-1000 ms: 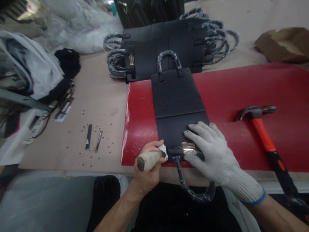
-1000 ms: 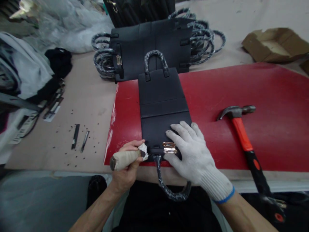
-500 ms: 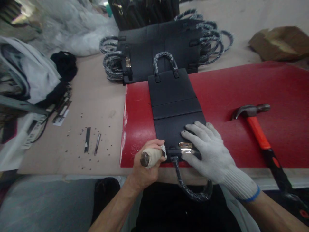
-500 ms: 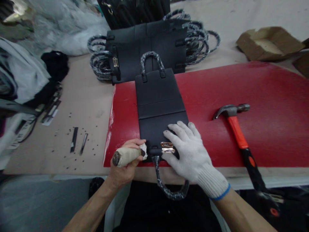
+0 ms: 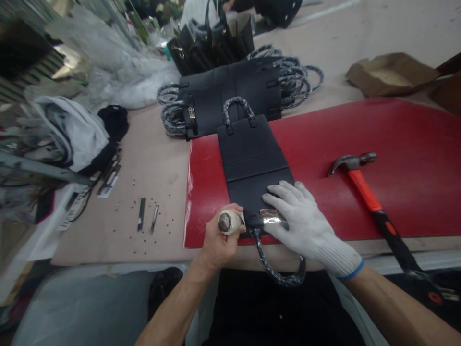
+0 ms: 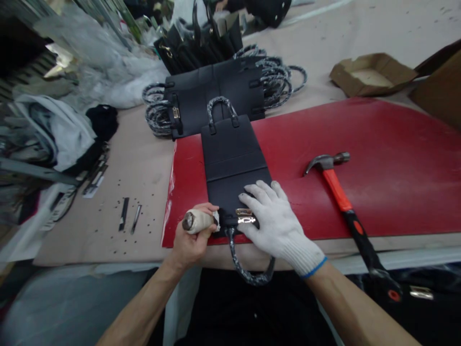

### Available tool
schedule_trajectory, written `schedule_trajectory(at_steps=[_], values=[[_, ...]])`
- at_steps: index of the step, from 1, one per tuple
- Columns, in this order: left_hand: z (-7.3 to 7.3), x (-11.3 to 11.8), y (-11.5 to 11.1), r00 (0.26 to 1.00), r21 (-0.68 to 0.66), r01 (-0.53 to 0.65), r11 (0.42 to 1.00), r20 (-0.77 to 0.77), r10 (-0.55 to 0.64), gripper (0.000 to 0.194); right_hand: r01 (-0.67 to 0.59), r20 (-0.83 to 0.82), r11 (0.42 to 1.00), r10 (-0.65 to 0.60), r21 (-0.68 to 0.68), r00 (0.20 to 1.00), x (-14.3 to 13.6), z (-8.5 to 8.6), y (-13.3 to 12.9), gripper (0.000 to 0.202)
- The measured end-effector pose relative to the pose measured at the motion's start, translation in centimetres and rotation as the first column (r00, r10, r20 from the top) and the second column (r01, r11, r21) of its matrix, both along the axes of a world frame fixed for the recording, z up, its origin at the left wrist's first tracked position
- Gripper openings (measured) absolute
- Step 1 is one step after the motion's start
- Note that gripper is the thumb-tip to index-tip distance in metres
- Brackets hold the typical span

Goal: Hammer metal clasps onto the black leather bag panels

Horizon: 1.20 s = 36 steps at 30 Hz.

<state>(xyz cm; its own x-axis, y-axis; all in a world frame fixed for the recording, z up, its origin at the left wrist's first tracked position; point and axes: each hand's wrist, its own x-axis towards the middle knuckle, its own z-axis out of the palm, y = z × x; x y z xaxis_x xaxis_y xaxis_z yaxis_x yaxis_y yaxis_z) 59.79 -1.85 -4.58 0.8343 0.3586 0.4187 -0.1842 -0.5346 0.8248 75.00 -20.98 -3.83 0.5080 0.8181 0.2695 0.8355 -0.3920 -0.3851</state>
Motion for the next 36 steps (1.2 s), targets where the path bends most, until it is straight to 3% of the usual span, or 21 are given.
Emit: schedule_trajectory(at_steps=[3, 6, 10, 13, 16, 18, 20, 23, 25, 27, 29, 31, 34, 36], values=[[0.2, 0.1, -0.2, 0.999, 0.0, -0.014, 1.0, -0.035, 0.014, 0.015, -0.005, -0.031, 0.999, 0.006, 0.052, 1.0, -0.1, 0.0, 0.1, 0.05], [0.4, 0.3, -0.3, 0.997, -0.013, -0.031, 0.999, -0.068, 0.03, 0.018, 0.035, -0.044, 0.979, -0.027, 0.2, 0.999, -0.1, -0.1, -0.4, 0.044], [0.6, 0.6, -0.4, 0.997, -0.043, -0.001, 0.999, -0.076, -0.003, 0.021, 0.25, 0.075, 0.926, -0.281, 0.284, 0.957, 0.3, 0.3, -3.8, 0.037], [0.8, 0.5, -0.5, 0.994, -0.071, -0.014, 0.997, -0.113, 0.006, 0.021, 0.471, 0.242, 0.878, -0.477, 0.086, 0.845, 0.5, 1.0, -8.5, 0.04], [0.8, 0.4, -0.3, 0.974, -0.091, -0.028, 0.995, -0.227, 0.006, 0.022, 0.661, 0.305, 0.704, -0.589, -0.261, 0.748, -0.1, 1.7, -12.5, 0.045], [0.8, 0.4, -0.2, 0.962, -0.098, -0.017, 0.995, -0.274, -0.01, 0.024, 0.688, 0.28, 0.58, -0.639, -0.436, 0.716, -0.8, 2.0, -13.8, 0.049], [0.9, 0.5, -0.2, 0.959, -0.099, -0.006, 0.995, -0.284, -0.022, 0.026, 0.682, 0.239, 0.512, -0.68, -0.522, 0.693, -1.4, 2.2, -14.0, 0.056], [1.3, 0.7, -0.3, 0.961, -0.097, -0.004, 0.995, -0.276, -0.023, 0.027, 0.671, 0.144, 0.511, -0.728, -0.536, 0.67, -1.8, 2.6, -13.9, 0.061], [1.5, 0.8, -0.4, 0.966, -0.104, -0.003, 0.995, -0.258, -0.024, 0.027, 0.667, 0.008, 0.556, -0.765, -0.496, 0.644, -1.8, 2.8, -14.0, 0.056], [1.7, 0.9, -0.4, 0.971, -0.118, 0.0, 0.993, -0.239, -0.028, 0.024, 0.672, -0.239, 0.619, -0.782, -0.407, 0.575, -2.1, 3.3, -14.1, 0.053], [1.8, 1.0, -0.5, 0.972, -0.128, 0.008, 0.992, -0.232, -0.038, 0.02, 0.694, -0.583, 0.677, -0.675, -0.245, 0.452, -2.9, 4.3, -14.1, 0.051], [1.9, 1.0, -0.5, 0.971, -0.134, 0.011, 0.991, -0.237, -0.043, 0.017, 0.72, -0.822, 0.692, -0.44, -0.053, 0.362, -4.1, 6.0, -13.6, 0.052], [1.9, 1.1, -0.5, 0.969, -0.139, 0.021, 0.99, -0.241, -0.054, 0.016, 0.731, -0.927, 0.662, -0.147, 0.167, 0.346, -5.6, 9.1, -12.3, 0.055], [1.9, 1.1, -0.5, 0.968, -0.144, 0.038, 0.989, -0.24, -0.072, 0.014, 0.678, -0.933, 0.698, -0.038, 0.231, 0.357, -5.9, 10.5, -11.4, 0.058]])
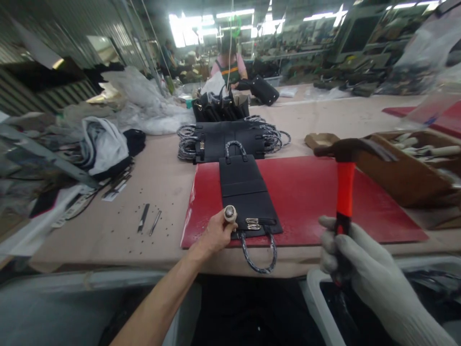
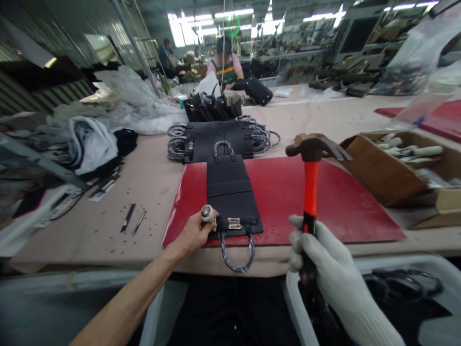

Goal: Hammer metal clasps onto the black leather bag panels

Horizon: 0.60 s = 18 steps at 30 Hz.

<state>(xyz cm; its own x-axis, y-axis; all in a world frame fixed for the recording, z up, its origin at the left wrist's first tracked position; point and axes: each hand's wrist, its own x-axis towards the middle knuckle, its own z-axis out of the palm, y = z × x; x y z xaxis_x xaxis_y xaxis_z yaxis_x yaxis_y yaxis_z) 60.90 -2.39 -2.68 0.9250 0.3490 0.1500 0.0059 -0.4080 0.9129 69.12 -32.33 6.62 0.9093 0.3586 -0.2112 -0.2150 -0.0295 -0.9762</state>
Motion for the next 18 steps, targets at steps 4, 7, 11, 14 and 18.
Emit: schedule_trajectory(at_steps=[4, 7, 11, 14, 18], values=[[0.0, 0.0, -0.1, 1.0, -0.023, 0.011, 1.0, 0.003, -0.011, 0.013, -0.131, 0.134, 0.978, 0.153, -0.16, 0.979, 0.8, 0.4, 1.6, 0.05], [0.3, 0.0, -0.1, 1.0, -0.051, 0.019, 0.999, -0.005, -0.019, 0.013, -0.132, 0.335, 0.9, 0.286, -0.415, 0.898, 1.5, 1.1, 2.9, 0.039], [0.4, 0.0, -0.1, 1.0, -0.089, 0.022, 0.996, -0.006, -0.023, 0.011, -0.047, 0.594, 0.856, 0.395, -0.514, 0.701, 0.9, 4.7, 4.6, 0.034], [0.1, 0.2, 0.0, 1.0, -0.098, 0.014, 0.995, -0.002, -0.015, 0.01, 0.079, 0.722, 0.914, 0.26, -0.399, 0.641, 0.0, 6.4, 5.9, 0.031], [-0.5, 0.4, 0.1, 1.0, -0.127, 0.008, 0.992, -0.008, -0.009, 0.008, 0.045, 0.693, 0.795, 0.497, -0.605, 0.522, -0.2, 5.5, 7.6, 0.024]])
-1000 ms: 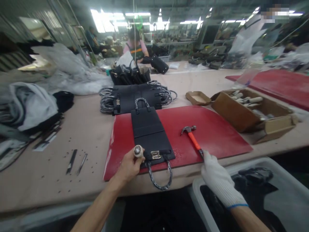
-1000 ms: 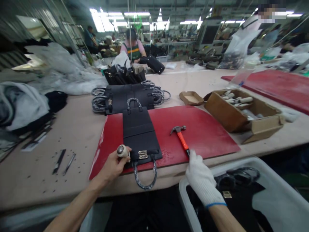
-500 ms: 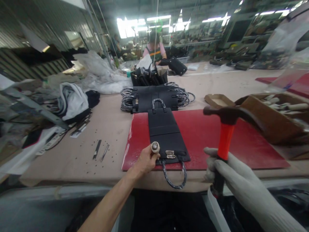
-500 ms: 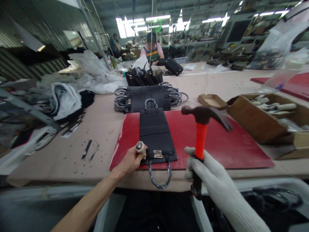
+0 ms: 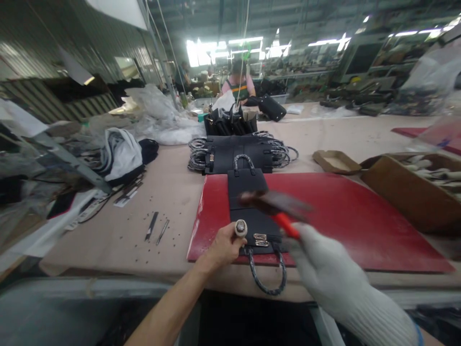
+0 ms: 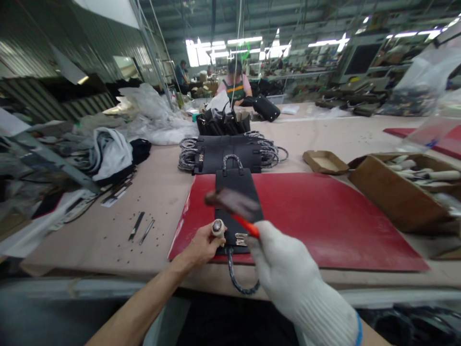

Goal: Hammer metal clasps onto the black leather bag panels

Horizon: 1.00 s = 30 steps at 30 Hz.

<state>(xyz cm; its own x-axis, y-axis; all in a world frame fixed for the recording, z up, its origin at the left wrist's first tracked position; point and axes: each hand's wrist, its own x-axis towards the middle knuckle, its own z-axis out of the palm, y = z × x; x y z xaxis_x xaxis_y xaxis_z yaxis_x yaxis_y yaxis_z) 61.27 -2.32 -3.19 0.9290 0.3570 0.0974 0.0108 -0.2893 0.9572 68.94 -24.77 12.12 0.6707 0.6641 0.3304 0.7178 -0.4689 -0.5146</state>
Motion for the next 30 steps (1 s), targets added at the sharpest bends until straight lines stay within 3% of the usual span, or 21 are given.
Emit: schedule_trajectory(at_steps=[2, 3, 5, 7, 8, 14, 17, 20, 23, 26, 30], values=[[-0.2, 0.0, 0.0, 1.0, -0.01, 0.006, 1.0, -0.006, -0.007, 0.008, -0.046, 0.01, 0.97, 0.05, -0.238, 0.999, 0.2, 0.0, 0.5, 0.02], [-0.2, 0.0, 0.1, 1.0, -0.008, 0.011, 1.0, -0.004, -0.011, 0.008, -0.047, 0.009, 0.964, 0.051, -0.262, 0.999, 0.3, 0.3, 0.7, 0.02], [-0.3, -0.1, 0.1, 1.0, 0.008, 0.018, 1.0, 0.008, -0.018, 0.008, -0.01, -0.015, 0.996, 0.009, -0.09, 1.0, 0.3, 1.1, 0.9, 0.025], [-0.3, -0.2, 0.2, 1.0, 0.029, 0.022, 0.999, 0.01, -0.022, 0.011, 0.043, -0.074, 0.991, -0.034, 0.125, 0.997, 0.1, 1.4, 0.8, 0.034], [-0.3, -0.2, 0.2, 1.0, 0.036, 0.024, 0.999, 0.006, -0.024, 0.011, 0.056, -0.106, 0.986, -0.039, 0.157, 0.994, 0.1, 1.1, 0.7, 0.036], [0.0, -0.2, 0.3, 0.999, 0.053, 0.053, 0.997, -0.007, -0.053, 0.01, -0.013, -0.223, 0.993, -0.013, -0.116, 0.975, 1.9, -2.3, -1.1, 0.031], [0.4, -0.3, 0.3, 0.999, 0.065, 0.029, 0.997, -0.018, -0.028, 0.013, 0.175, -0.17, 0.966, -0.208, -0.189, 0.963, 4.3, -4.3, -3.0, 0.033], [0.4, -0.4, 0.3, 0.999, 0.086, 0.02, 0.996, -0.029, -0.018, 0.015, 0.41, 0.016, 0.842, -0.433, -0.351, 0.901, 6.9, -7.6, -5.5, 0.027], [-0.1, -0.5, 0.3, 1.0, 0.113, 0.01, 0.994, -0.025, -0.007, 0.013, 0.489, 0.141, 0.784, -0.474, -0.383, 0.869, 8.8, -10.8, -7.3, 0.03], [-0.5, -0.7, 0.3, 1.0, 0.131, -0.006, 0.991, -0.026, 0.009, 0.013, 0.446, 0.179, 0.837, -0.409, -0.316, 0.895, 8.8, -12.8, -7.2, 0.037], [-0.6, -0.9, 0.3, 1.0, 0.13, -0.023, 0.991, -0.007, 0.024, 0.015, 0.25, 0.171, 0.939, -0.213, -0.234, 0.962, 6.3, -14.6, -4.5, 0.041]])
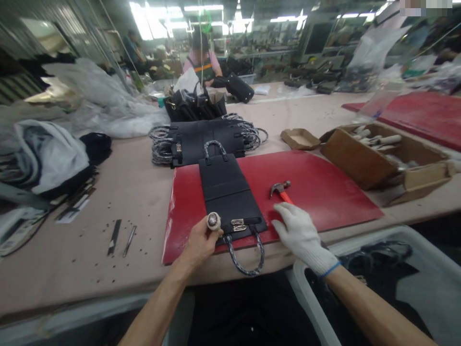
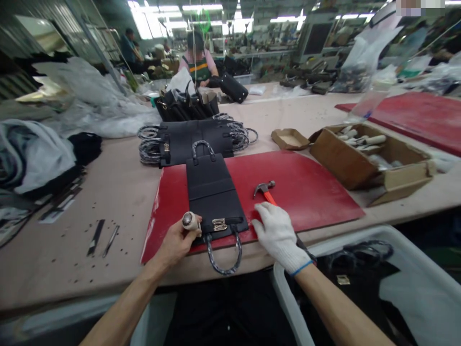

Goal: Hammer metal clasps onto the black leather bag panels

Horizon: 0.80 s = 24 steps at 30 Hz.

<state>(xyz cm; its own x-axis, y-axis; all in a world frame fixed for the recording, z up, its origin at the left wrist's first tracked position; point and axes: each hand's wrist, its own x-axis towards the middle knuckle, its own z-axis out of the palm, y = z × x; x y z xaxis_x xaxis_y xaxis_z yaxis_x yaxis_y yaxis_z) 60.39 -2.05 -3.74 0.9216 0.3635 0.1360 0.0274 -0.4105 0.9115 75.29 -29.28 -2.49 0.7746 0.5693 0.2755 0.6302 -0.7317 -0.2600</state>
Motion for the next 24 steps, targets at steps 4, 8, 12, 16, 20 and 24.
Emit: schedule_trajectory(at_steps=[4, 8, 12, 16, 20, 24], values=[[-0.6, -0.8, -0.4, 0.994, 0.098, 0.03, 0.995, 0.1, -0.039, 0.022, -0.153, -0.014, 0.986, 0.154, 0.062, 0.988, -2.6, -1.6, 2.6, 0.045], [-1.9, -1.9, -0.7, 0.975, 0.137, 0.039, 0.99, 0.212, -0.068, 0.019, -0.16, -0.038, 0.981, 0.164, 0.107, 0.986, -2.9, -1.9, 2.8, 0.047], [-2.4, -2.2, 0.0, 0.963, -0.14, -0.236, 0.962, 0.097, 0.251, 0.027, -0.166, -0.076, 0.978, 0.176, 0.125, 0.981, -2.0, -1.1, 2.4, 0.048], [-1.1, -1.5, 0.0, 0.962, -0.287, -0.221, 0.932, 0.094, 0.256, 0.03, -0.14, -0.092, 0.977, 0.156, 0.158, 0.984, -1.9, -1.1, 2.4, 0.049], [0.2, 0.2, -2.4, 0.979, -0.316, -0.13, 0.94, 0.107, 0.172, 0.033, -0.115, -0.095, 0.974, 0.136, 0.196, 0.986, -2.5, -1.9, 2.6, 0.05], [0.1, 3.1, -4.7, 0.991, -0.325, -0.062, 0.944, 0.093, 0.097, 0.036, -0.106, -0.071, 0.962, 0.128, 0.25, 0.989, -2.7, -2.3, 2.6, 0.045]])
